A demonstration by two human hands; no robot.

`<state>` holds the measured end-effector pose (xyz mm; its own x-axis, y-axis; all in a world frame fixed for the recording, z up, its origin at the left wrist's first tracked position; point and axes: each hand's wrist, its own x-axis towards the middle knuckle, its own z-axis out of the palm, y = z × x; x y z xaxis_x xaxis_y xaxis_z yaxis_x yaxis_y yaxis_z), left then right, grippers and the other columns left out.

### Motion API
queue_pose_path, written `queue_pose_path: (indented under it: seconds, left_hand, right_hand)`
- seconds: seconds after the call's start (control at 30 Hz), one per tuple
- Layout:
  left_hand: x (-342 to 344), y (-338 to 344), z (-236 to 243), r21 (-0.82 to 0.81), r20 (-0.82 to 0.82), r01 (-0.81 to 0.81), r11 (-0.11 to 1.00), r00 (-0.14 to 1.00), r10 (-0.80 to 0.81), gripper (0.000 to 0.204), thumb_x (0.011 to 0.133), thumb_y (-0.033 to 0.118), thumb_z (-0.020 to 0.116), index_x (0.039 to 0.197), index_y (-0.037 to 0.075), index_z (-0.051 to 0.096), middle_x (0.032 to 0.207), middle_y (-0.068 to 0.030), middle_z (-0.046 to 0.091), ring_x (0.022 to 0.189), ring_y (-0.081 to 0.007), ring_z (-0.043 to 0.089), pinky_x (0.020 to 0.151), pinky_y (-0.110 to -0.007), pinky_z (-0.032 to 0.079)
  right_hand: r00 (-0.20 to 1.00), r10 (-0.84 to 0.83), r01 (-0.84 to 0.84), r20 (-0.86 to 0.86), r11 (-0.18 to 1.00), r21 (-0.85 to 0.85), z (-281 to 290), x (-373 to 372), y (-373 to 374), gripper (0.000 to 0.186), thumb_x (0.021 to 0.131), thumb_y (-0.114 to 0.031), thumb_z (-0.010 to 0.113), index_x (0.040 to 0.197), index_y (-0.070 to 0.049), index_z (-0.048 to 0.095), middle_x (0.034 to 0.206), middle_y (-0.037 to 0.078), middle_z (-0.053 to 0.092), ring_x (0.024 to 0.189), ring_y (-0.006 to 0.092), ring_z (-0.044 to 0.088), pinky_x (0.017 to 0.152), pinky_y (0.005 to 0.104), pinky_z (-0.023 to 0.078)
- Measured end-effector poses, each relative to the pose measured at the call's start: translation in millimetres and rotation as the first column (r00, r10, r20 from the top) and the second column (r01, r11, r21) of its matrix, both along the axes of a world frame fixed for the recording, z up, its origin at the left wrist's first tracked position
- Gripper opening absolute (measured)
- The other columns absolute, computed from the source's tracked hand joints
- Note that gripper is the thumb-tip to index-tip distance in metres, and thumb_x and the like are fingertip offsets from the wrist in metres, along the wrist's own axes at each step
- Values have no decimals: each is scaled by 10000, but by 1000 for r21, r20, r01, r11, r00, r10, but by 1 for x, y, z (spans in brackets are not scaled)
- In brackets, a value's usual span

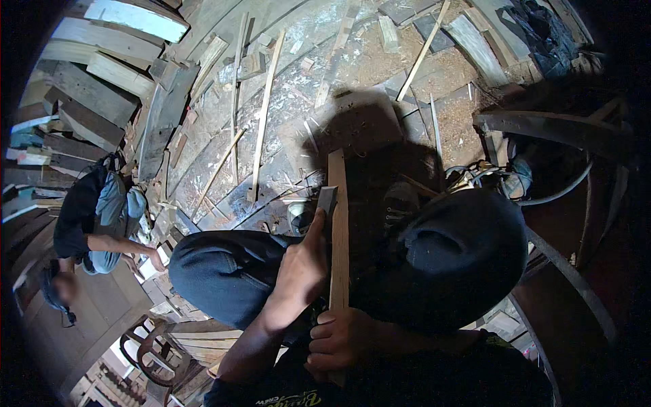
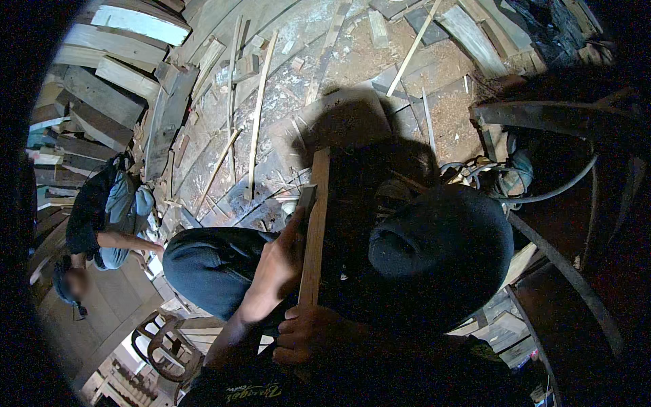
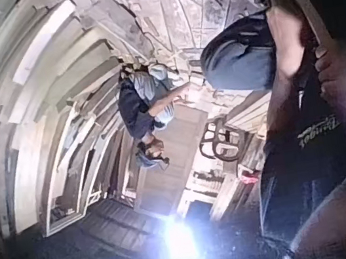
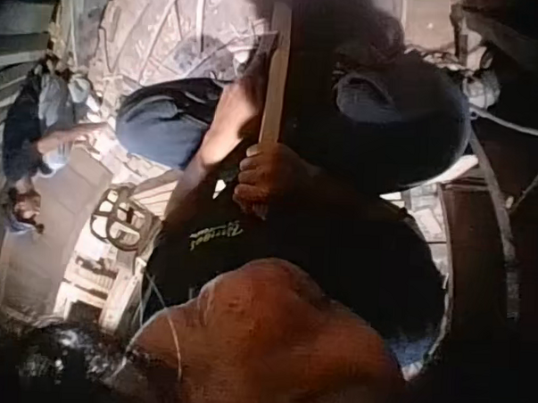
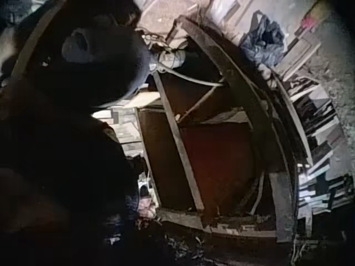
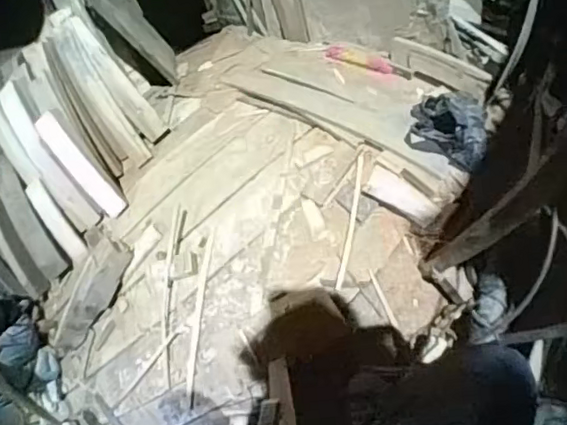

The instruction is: Using a chisel to shape and carve a thin piece of wood while sitting on a workshop floor.

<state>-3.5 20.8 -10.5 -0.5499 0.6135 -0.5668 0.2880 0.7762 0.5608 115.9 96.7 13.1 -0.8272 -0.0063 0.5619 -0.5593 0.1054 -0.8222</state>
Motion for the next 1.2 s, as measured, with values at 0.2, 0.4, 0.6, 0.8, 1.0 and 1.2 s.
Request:
queue_pose_path:
  seconds: [0.2, 0.4, 0.6, 0.8, 1.0, 1.2]
  left_hand:
    - [-13, 8, -14, -28, 64, -91, 995, 994, 93, 456, 951, 100, 429, 1401, 35, 398, 864, -341, 610, 863, -461, 619, 724, -522, 491]
    - [-25, 11, 25, -139, 164, -34, 990, 985, 57, 428, 949, 68, 441, 1370, -16, 443, 1251, -293, 552, 1181, -335, 566, 959, -350, 438]
    - [-5, 2, 4, -51, -7, 8, 999, 1000, -9, 466, 946, 115, 436, 1406, 60, 390, 755, -322, 603, 772, -459, 627, 675, -535, 510]
    - [-10, 3, -18, -73, 20, -46, 996, 999, 47, 451, 957, 120, 423, 1396, 27, 390, 841, -335, 611, 823, -471, 621, 695, -530, 495]
    - [-14, 3, 10, -23, 76, -36, 999, 996, 37, 444, 944, 94, 438, 1378, 1, 416, 1016, -343, 596, 963, -466, 598, 817, -493, 486]
    - [-41, 28, -1, -251, 276, -79, 965, 949, 149, 451, 956, 41, 409, 1406, 18, 410, 1118, -275, 637, 821, -273, 675, 764, -371, 516]
  right_hand:
    - [1000, -5, 5, -15, 1000, -18, 1, 0, -2, 218, 792, -173, 677, 664, -134, 506, 597, -26, 469, 560, 134, 503, 479, 294, 393]
    - [999, -14, 13, -34, 1000, -20, 0, -2, -2, 245, 791, -181, 681, 653, -125, 487, 590, -20, 468, 546, 134, 498, 472, 285, 387]
    - [1000, 10, -10, 16, 1000, -14, 2, -2, 1, 248, 777, -198, 687, 653, -128, 484, 582, -21, 467, 550, 134, 499, 482, 278, 394]
    - [998, -26, 27, -61, 999, 24, -3, 2, -7, 232, 772, -203, 688, 659, -129, 499, 579, -23, 461, 554, 131, 501, 480, 284, 379]
    - [999, -36, 36, -37, 999, 10, -6, 0, -5, 219, 761, -205, 696, 670, -133, 510, 591, -26, 460, 556, 140, 500, 488, 295, 379]
    - [1000, -19, 19, -5, 999, 29, -4, 0, -4, 204, 752, -243, 679, 673, -143, 519, 597, -38, 452, 579, 122, 495, 493, 280, 378]
